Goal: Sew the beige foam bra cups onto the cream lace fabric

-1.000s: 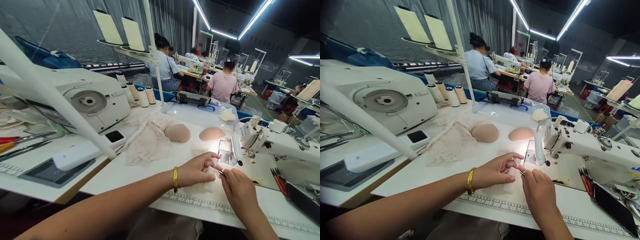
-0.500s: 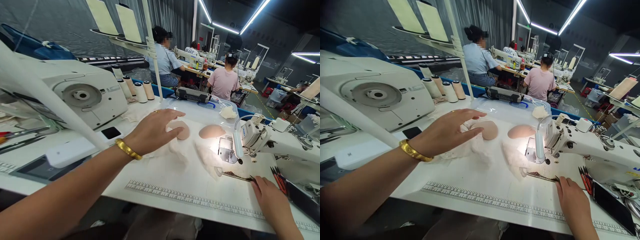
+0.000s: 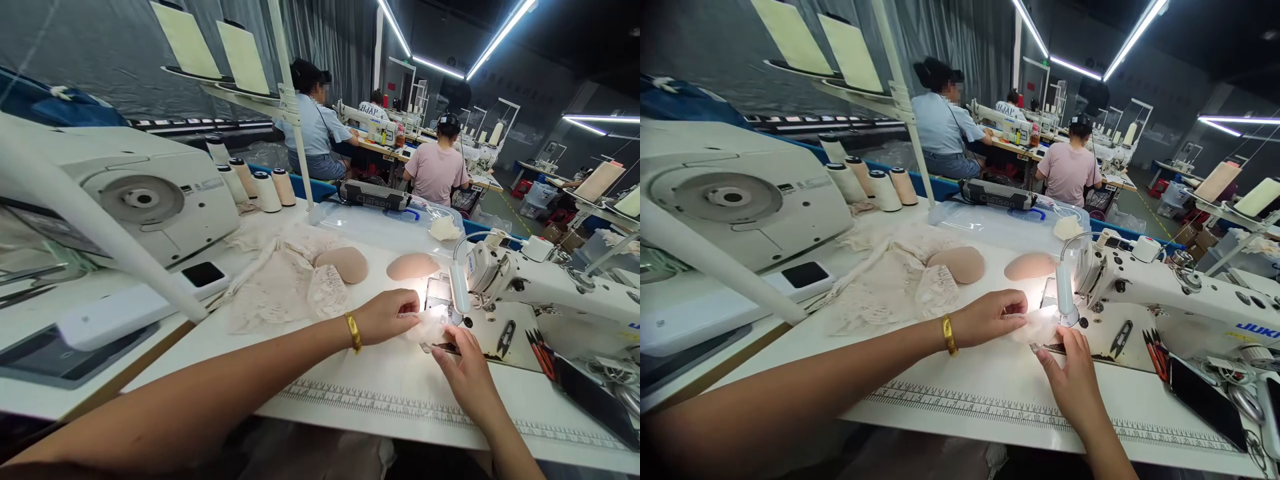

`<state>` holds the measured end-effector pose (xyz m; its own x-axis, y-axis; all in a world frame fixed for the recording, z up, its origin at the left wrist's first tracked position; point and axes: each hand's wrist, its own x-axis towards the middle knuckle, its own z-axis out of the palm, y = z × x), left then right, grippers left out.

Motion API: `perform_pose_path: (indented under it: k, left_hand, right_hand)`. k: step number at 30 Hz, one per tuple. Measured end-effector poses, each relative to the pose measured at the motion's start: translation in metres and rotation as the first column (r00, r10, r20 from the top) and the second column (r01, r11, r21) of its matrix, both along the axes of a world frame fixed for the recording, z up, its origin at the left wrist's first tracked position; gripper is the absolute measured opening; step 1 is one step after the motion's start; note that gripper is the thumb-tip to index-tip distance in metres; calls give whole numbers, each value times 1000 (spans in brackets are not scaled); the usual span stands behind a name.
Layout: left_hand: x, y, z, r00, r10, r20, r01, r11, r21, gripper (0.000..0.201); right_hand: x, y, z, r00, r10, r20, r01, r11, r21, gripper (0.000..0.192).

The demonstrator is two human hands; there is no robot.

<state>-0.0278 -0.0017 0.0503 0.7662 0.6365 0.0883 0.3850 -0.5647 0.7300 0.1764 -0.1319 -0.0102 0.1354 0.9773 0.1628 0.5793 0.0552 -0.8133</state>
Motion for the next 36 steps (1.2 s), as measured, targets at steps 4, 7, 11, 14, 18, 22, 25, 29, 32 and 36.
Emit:
perform_pose_path:
  k: [4,7,11,14,18,22,25,29,32,36]
  left_hand:
    - [-16,-23,8,969,86,230,29,889,-456,25]
    - [-19,-33,6,933,175,313,142,621,-771,41]
    - [-11,-37,-5,906,241,347,161,563,-811,54]
    - [-7,-38,-12,896,233,379,126,683,-719,47]
    - [-7,-43,-11,878,182,443,76,859,-505,36]
    - [-7,-51,-5,934,75,350,75,915,-397,30]
    - [-4,-55,-5,957,60,285,64,911,-407,29]
    - [-6,-52,-7,958,52,283,137,783,-607,35]
    - [-11,-47,-8,947,91,308,155,709,-688,36]
    - [-14,-43,-9,939,137,316,154,654,-741,37]
  right_hand:
    - [-9,12,8,871,35,-490,-69,996,-52,37]
    - [-20,11,19,820,79,-567,-107,994,-16,34]
    - [-25,3,28,870,109,-481,-125,992,-1,34]
    - [-21,-3,31,895,65,-441,-66,998,11,36]
    - [-12,-11,36,895,115,-431,-150,987,-48,38]
    - [-19,-11,43,896,218,-387,-252,967,-41,34]
    - [-27,-6,41,909,148,-390,-160,987,3,33]
    - [2,-2,28,952,-59,-299,89,992,87,36]
    - [63,-8,16,975,-146,170,125,984,125,30]
    - [141,-16,-1,652,-167,739,25,980,200,39]
